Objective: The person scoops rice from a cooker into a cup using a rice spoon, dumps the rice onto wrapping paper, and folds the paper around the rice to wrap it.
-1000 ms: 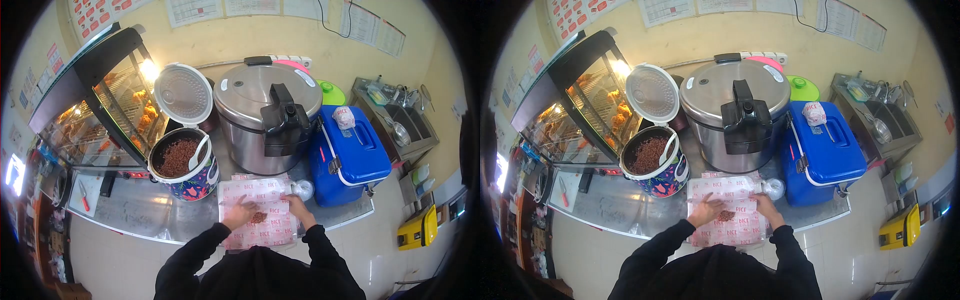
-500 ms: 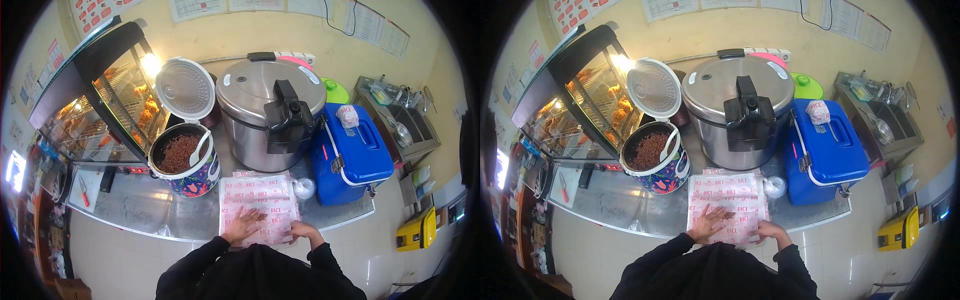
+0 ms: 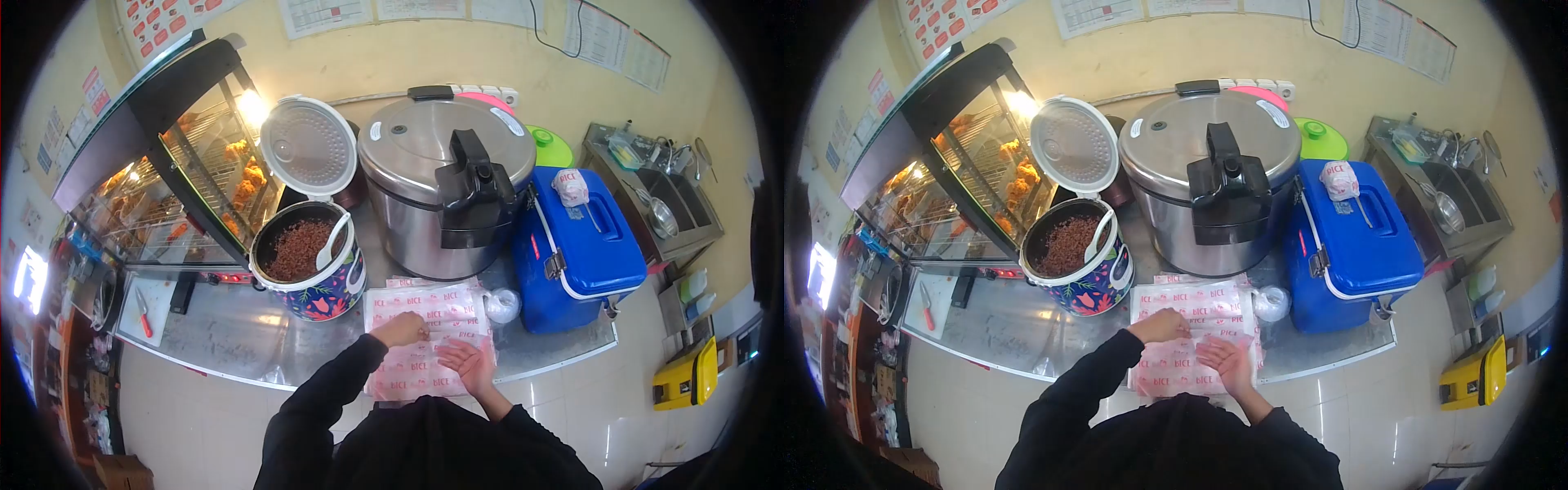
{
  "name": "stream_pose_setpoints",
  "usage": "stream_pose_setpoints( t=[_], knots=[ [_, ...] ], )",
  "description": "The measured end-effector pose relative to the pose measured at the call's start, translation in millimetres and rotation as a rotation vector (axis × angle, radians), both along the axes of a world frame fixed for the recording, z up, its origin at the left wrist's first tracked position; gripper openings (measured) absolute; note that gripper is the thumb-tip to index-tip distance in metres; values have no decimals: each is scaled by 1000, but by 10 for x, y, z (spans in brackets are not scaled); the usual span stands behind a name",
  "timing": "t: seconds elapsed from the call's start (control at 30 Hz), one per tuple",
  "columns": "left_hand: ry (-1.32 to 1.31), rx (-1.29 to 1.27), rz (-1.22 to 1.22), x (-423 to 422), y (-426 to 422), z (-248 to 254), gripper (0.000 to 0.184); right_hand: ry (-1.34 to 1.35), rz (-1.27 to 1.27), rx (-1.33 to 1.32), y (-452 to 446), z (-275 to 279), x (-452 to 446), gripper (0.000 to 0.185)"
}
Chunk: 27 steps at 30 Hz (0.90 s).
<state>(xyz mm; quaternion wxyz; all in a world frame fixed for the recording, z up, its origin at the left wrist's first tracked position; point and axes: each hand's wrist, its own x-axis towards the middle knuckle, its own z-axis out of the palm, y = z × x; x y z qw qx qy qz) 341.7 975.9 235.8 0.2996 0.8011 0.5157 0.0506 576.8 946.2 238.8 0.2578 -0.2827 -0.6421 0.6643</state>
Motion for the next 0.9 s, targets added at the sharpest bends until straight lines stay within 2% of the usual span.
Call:
stream_pose_setpoints(
  t=[0.07,0.1,0.17,0.23,0.27,0.3,0.4,0.5,0.53,0.63,0.7,0.73,0.8,0.83,0.9],
  knots=[
    [-177,114,41,-47,48,-101,40,-263,144,666,-1,138,-109,39],
    [-268,170,57,-40,58,-125,42,-402,156,853,63,96,-157,43],
    [-213,256,159,10,-19,7,50,-678,169,1233,227,-55,-255,50],
    [-159,348,258,47,-127,193,59,-708,241,1251,368,-347,-243,54],
    [-61,554,244,65,-203,196,60,-698,243,1284,410,-420,-234,54],
    [-19,595,200,71,-293,106,59,-687,247,1312,421,-446,-218,54],
    [81,642,103,58,-598,-146,55,-676,258,1262,450,-414,-190,53],
    [31,539,233,-75,-788,-469,51,-475,133,1179,492,-553,-96,44],
    [19,602,250,-95,-829,-458,46,-462,126,1155,508,-610,-45,41],
    [-63,425,294,-197,-914,-586,43,-404,119,1061,580,-748,101,34],
    [-88,483,321,-231,-912,-641,40,-338,121,975,642,-782,118,33],
    [-101,512,331,-239,-902,-648,38,-325,137,838,681,-775,92,33],
    [-303,384,436,-244,-810,-621,33,-298,167,560,795,-730,19,32],
    [-404,316,488,-244,-747,-582,31,-404,62,489,798,-656,-46,31],
    [-336,51,597,-267,-580,-516,32,-608,-151,344,801,-510,-230,31]
  ],
)
